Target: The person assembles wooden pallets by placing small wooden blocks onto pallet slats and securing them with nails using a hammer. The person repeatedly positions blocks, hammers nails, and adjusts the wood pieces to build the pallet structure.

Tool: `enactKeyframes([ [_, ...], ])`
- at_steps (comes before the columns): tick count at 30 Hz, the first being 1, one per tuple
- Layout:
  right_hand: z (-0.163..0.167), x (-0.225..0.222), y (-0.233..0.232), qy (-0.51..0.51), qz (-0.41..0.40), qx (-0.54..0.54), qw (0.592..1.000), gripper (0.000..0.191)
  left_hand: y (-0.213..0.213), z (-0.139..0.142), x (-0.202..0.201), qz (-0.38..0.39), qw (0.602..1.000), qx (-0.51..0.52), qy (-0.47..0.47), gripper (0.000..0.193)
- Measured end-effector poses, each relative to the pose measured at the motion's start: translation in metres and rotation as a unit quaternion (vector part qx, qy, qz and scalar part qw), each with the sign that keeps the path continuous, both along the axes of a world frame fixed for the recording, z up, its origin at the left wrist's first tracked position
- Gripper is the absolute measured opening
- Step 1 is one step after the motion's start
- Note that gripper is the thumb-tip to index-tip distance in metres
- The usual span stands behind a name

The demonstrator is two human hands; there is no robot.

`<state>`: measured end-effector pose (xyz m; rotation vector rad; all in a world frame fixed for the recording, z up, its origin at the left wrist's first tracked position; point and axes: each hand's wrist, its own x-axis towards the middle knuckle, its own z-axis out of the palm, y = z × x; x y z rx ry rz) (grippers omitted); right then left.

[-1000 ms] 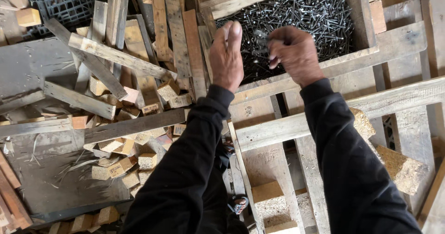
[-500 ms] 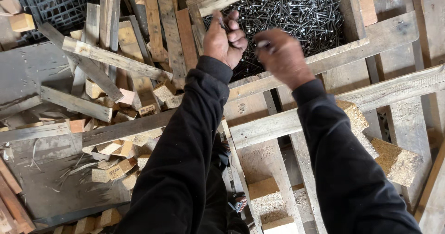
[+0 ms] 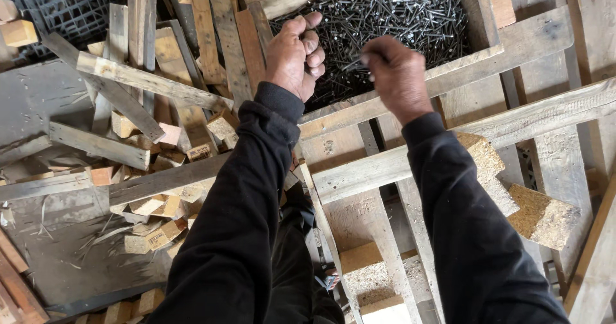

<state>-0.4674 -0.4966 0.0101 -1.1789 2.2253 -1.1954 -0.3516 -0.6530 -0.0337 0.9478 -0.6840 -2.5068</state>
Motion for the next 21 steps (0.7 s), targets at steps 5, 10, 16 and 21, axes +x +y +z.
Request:
enactKeyframes([
  [5, 0.005, -0.002, 0.021, -0.241, -0.102, -0.130, 0.956, 0.003, 0.027, 0.001, -0.003, 0.022, 0.998, 0.055, 0.024, 0.025],
  [10, 0.011, 0.023, 0.010, -0.316, -0.070, -0.238, 0.916, 0.005, 0.054, 0.006, -0.016, 0.062, 0.994, 0.074, 0.058, 0.055],
  [16, -0.001, 0.044, 0.006, -0.213, -0.111, -0.223, 0.945, 0.004, 0.055, -0.005, -0.028, 0.103, 0.987, 0.068, 0.106, 0.053],
  [21, -0.003, 0.035, 0.011, -0.257, -0.160, -0.129, 0.944, 0.011, 0.051, -0.013, -0.028, 0.104, 0.986, 0.107, 0.071, 0.052],
])
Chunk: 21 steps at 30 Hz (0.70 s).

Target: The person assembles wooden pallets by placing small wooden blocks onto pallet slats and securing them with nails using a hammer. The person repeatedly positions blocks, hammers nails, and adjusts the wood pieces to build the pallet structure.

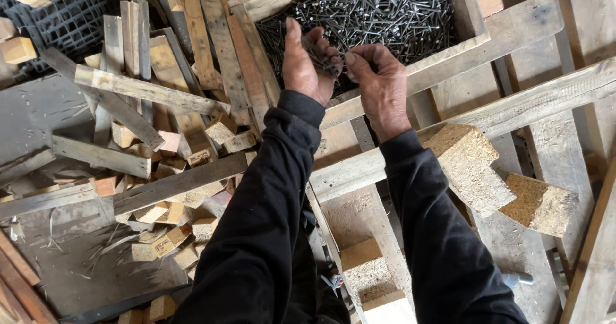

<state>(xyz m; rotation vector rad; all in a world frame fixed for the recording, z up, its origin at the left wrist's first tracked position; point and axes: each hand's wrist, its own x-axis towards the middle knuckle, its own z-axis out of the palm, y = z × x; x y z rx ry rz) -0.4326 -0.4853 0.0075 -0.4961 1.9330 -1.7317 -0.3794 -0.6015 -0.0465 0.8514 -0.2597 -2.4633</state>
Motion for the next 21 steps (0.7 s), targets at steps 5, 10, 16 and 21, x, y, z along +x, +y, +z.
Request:
enactKeyframes([
  [5, 0.005, -0.008, 0.007, -0.099, -0.062, -0.084, 0.990, 0.007, -0.008, -0.006, -0.008, 0.050, 0.998, 0.042, -0.024, 0.038],
  [10, 0.008, -0.003, 0.016, -0.084, -0.067, -0.150, 0.983, 0.003, -0.019, -0.019, -0.012, 0.029, 0.997, 0.059, 0.045, 0.028],
  [16, -0.003, 0.003, 0.005, 0.186, -0.010, -0.088, 0.978, 0.005, 0.000, -0.015, -0.024, 0.080, 0.959, 0.246, 0.114, 0.041],
  [21, -0.006, 0.001, 0.012, 0.056, -0.026, 0.003, 0.998, 0.006, 0.021, 0.001, -0.027, 0.085, 0.988, 0.005, 0.128, 0.043],
])
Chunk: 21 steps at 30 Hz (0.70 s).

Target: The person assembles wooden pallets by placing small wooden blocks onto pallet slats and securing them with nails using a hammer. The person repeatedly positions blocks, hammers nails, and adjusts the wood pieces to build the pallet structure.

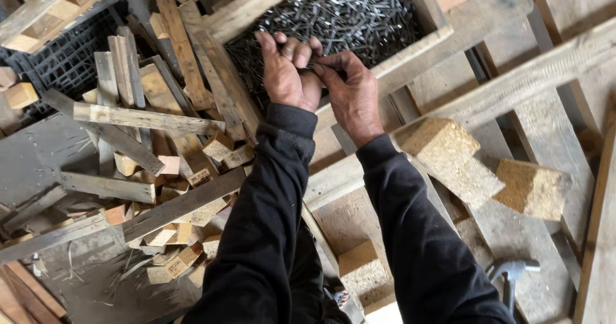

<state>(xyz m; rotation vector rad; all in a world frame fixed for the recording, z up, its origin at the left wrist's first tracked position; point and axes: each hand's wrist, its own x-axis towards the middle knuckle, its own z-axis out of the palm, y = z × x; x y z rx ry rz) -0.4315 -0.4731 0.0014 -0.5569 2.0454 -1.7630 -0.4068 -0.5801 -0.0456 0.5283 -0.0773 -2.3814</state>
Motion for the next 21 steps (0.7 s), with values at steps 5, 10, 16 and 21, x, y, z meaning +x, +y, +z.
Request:
enactKeyframes([
  [5, 0.020, 0.003, 0.042, 0.006, 0.001, 0.016, 1.000, 0.008, 0.024, 0.008, 0.005, -0.069, 0.990, 0.053, 0.114, 0.038],
  [10, 0.065, 0.038, 0.121, -0.088, -0.044, -0.061, 0.993, 0.008, 0.071, 0.020, 0.010, -0.164, 0.933, 0.216, 0.238, 0.033],
  [16, 0.088, 0.108, 0.239, -0.062, -0.225, -0.140, 0.962, 0.005, 0.220, 0.067, 0.051, -0.291, 0.930, 0.185, 0.130, 0.029],
  [21, 0.083, 0.185, 0.317, 0.139, -0.341, 0.028, 0.929, 0.009, 0.356, 0.083, 0.121, -0.392, 0.905, 0.130, 0.103, 0.035],
])
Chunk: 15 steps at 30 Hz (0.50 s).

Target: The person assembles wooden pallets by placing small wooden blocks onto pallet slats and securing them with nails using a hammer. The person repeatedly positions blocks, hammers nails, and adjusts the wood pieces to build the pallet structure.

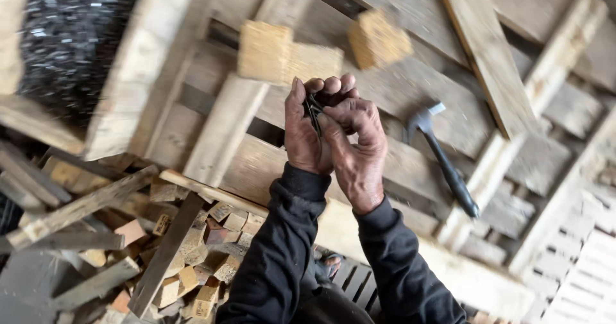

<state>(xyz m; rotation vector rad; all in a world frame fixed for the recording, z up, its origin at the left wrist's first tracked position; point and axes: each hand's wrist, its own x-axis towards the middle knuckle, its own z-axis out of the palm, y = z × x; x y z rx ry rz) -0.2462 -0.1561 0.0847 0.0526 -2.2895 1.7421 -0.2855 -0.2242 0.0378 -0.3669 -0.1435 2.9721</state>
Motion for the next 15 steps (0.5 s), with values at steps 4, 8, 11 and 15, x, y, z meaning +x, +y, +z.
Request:
enactKeyframes([
  [4, 0.001, 0.082, 0.062, -0.018, -0.090, -0.020, 0.996, 0.010, 0.071, -0.016, 0.070, -0.101, 0.992, -0.038, -0.061, 0.031],
  [8, 0.001, 0.158, 0.124, -0.102, -0.203, -0.251, 0.941, 0.016, 0.112, -0.019, 0.152, -0.209, 0.967, -0.118, -0.088, 0.026],
  [11, -0.006, 0.199, 0.164, -0.131, -0.246, -0.273, 0.921, 0.016, 0.135, -0.003, 0.201, -0.282, 0.932, -0.225, -0.039, 0.024],
  [15, -0.023, 0.226, 0.198, -0.127, -0.237, -0.188, 0.945, 0.018, 0.174, 0.010, 0.227, -0.318, 0.883, -0.341, -0.056, 0.023],
])
